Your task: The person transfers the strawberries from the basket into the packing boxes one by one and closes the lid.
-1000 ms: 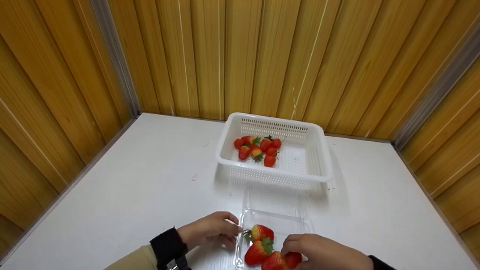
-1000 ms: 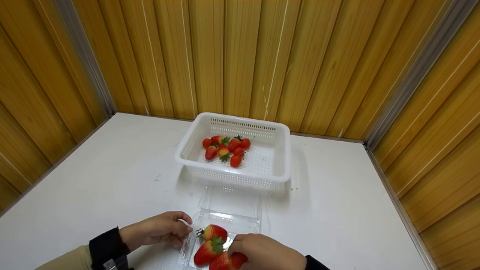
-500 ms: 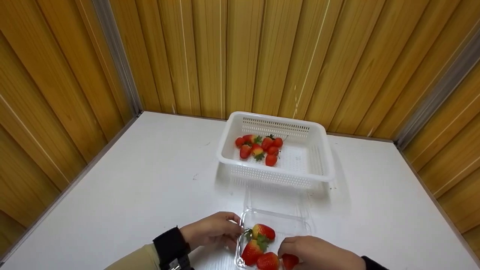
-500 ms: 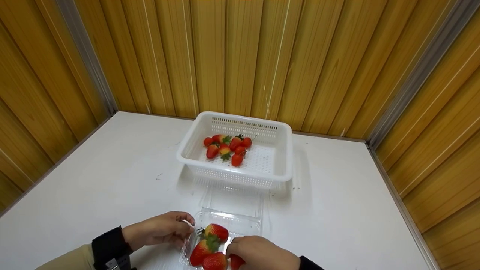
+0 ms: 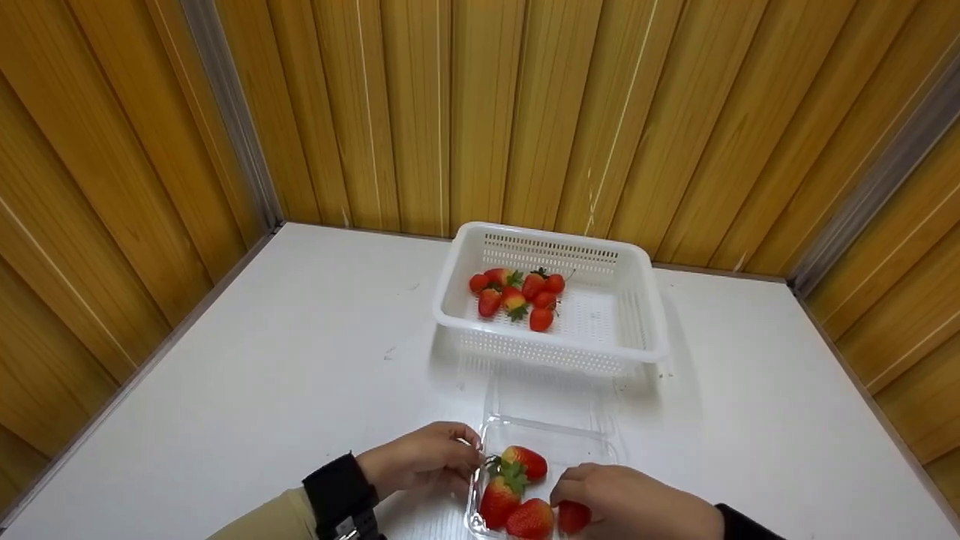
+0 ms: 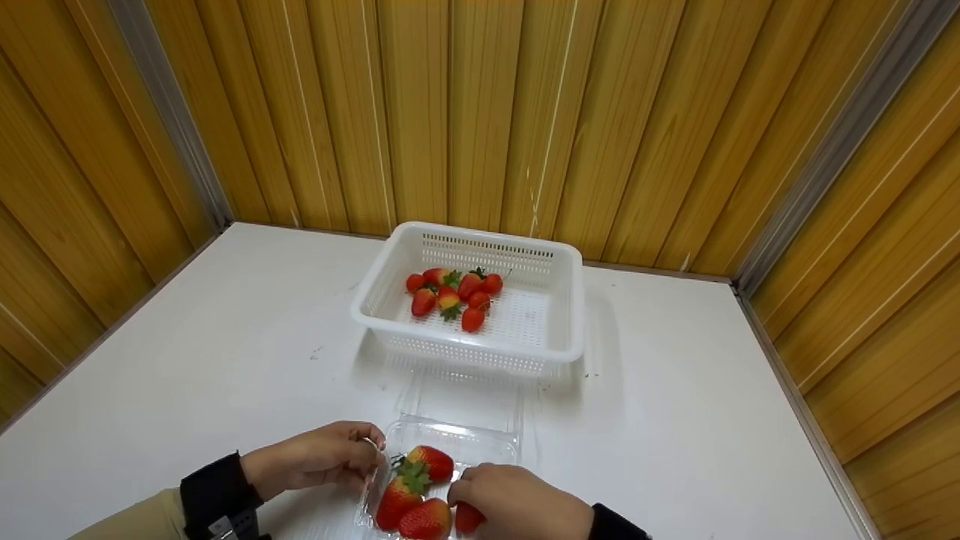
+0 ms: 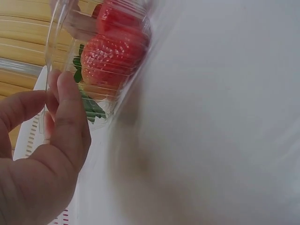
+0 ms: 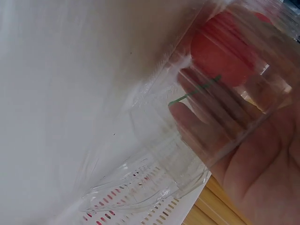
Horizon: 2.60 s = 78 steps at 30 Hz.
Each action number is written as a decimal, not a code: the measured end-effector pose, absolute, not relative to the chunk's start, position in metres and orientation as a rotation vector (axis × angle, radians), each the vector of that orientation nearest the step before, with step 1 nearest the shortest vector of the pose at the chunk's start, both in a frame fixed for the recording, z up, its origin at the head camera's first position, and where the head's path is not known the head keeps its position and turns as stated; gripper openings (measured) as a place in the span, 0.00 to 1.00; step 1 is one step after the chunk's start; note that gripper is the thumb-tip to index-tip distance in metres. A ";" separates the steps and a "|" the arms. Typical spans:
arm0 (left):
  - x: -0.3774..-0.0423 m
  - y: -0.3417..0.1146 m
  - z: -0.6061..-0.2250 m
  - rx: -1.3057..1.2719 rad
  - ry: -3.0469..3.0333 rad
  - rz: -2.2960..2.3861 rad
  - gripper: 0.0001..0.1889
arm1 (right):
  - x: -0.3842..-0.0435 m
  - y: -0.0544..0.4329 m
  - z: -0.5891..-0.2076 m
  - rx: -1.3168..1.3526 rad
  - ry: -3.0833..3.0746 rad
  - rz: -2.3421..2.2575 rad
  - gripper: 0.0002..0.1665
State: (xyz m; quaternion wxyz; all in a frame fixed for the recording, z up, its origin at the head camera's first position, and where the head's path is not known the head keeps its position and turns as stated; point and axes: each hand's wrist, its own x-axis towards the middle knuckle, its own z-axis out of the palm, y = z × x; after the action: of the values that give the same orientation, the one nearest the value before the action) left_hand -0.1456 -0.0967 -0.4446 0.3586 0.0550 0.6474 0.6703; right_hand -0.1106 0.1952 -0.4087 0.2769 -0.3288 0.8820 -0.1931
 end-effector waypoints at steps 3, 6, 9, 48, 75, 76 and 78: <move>-0.146 -0.098 -0.445 0.133 1.669 1.735 0.07 | -0.112 0.194 -0.408 -0.918 2.386 -0.492 0.16; -0.147 -0.098 -0.445 0.137 1.677 1.735 0.08 | -0.114 0.194 -0.408 -0.965 2.407 -0.465 0.17; -0.148 -0.098 -0.446 0.141 1.677 1.731 0.07 | -0.116 0.192 -0.407 -0.998 2.417 -0.441 0.18; -0.219 -0.123 -0.406 0.067 1.826 1.998 0.26 | -0.238 0.188 -0.247 -1.041 2.875 -0.523 0.24; -0.260 -0.115 -0.407 -0.262 1.636 2.292 0.02 | -0.346 0.190 -0.267 -0.776 2.946 -0.610 0.21; -0.260 -0.114 -0.408 -0.264 1.628 2.301 0.02 | -0.349 0.190 -0.269 -0.770 2.952 -0.610 0.21; -0.262 -0.114 -0.410 -0.272 1.614 2.312 0.03 | -0.353 0.190 -0.273 -0.750 2.954 -0.607 0.21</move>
State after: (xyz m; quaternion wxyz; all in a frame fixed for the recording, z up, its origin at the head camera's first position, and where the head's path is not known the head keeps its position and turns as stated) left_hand -0.2617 -0.1138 -0.4096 0.1537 -0.0949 0.5630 0.8065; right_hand -0.3533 0.1898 -0.2725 0.0168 -0.2413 0.9504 -0.1953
